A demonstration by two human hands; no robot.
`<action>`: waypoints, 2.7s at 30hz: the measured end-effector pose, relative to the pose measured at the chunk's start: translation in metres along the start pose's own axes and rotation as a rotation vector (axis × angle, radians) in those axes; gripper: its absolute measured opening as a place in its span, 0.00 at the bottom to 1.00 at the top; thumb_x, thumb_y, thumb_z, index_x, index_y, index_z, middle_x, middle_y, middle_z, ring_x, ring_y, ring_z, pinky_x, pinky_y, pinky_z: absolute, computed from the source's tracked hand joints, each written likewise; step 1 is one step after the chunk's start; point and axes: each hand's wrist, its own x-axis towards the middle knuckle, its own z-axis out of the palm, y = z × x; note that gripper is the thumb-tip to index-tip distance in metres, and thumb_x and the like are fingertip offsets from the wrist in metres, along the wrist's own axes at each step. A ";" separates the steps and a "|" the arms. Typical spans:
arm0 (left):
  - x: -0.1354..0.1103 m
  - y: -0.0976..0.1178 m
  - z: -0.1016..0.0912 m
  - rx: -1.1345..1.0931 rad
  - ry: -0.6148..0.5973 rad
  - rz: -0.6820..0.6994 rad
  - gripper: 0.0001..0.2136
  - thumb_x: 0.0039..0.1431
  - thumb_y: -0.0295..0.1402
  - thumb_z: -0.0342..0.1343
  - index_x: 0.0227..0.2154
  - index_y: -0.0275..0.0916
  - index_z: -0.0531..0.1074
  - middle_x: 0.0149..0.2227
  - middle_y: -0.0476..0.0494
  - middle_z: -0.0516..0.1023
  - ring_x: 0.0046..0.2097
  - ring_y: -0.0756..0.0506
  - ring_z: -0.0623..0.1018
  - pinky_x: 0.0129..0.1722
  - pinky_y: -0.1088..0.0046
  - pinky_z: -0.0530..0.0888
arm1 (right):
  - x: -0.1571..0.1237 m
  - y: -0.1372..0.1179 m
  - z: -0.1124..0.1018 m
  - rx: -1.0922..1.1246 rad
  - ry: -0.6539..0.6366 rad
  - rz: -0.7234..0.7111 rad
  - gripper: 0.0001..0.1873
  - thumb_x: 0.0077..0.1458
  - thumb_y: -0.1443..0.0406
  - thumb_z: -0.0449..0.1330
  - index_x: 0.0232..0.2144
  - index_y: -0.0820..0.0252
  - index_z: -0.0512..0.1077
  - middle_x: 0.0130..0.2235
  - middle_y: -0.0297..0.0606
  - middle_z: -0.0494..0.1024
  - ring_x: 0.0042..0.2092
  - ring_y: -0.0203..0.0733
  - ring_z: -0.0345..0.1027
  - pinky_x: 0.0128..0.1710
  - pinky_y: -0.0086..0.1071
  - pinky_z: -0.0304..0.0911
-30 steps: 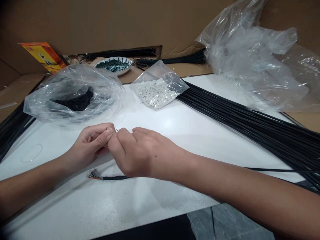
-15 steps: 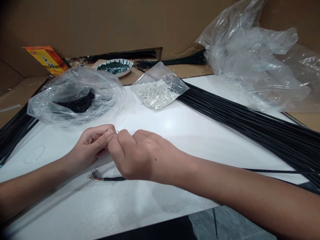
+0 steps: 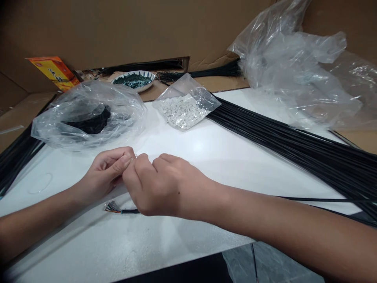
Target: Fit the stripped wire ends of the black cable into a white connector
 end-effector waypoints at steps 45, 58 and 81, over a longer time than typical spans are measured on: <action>-0.004 0.006 0.003 0.230 0.055 0.116 0.19 0.64 0.44 0.48 0.21 0.36 0.64 0.18 0.54 0.59 0.20 0.57 0.56 0.22 0.78 0.54 | 0.012 0.027 0.006 1.945 -0.583 1.260 0.10 0.53 0.63 0.62 0.28 0.67 0.71 0.34 0.37 0.80 0.34 0.24 0.74 0.37 0.16 0.68; -0.003 -0.001 0.000 -0.008 0.010 0.030 0.18 0.63 0.44 0.49 0.22 0.36 0.62 0.17 0.55 0.53 0.19 0.57 0.53 0.17 0.78 0.47 | -0.006 0.009 0.004 0.499 -0.099 0.303 0.10 0.61 0.68 0.50 0.36 0.61 0.72 0.34 0.28 0.76 0.30 0.22 0.63 0.27 0.21 0.52; -0.004 -0.005 -0.002 0.134 0.031 0.213 0.15 0.66 0.37 0.46 0.25 0.35 0.65 0.19 0.55 0.55 0.20 0.58 0.54 0.16 0.81 0.51 | 0.008 0.003 -0.001 0.228 -0.089 0.187 0.20 0.65 0.67 0.40 0.34 0.62 0.71 0.26 0.31 0.74 0.24 0.31 0.67 0.20 0.30 0.54</action>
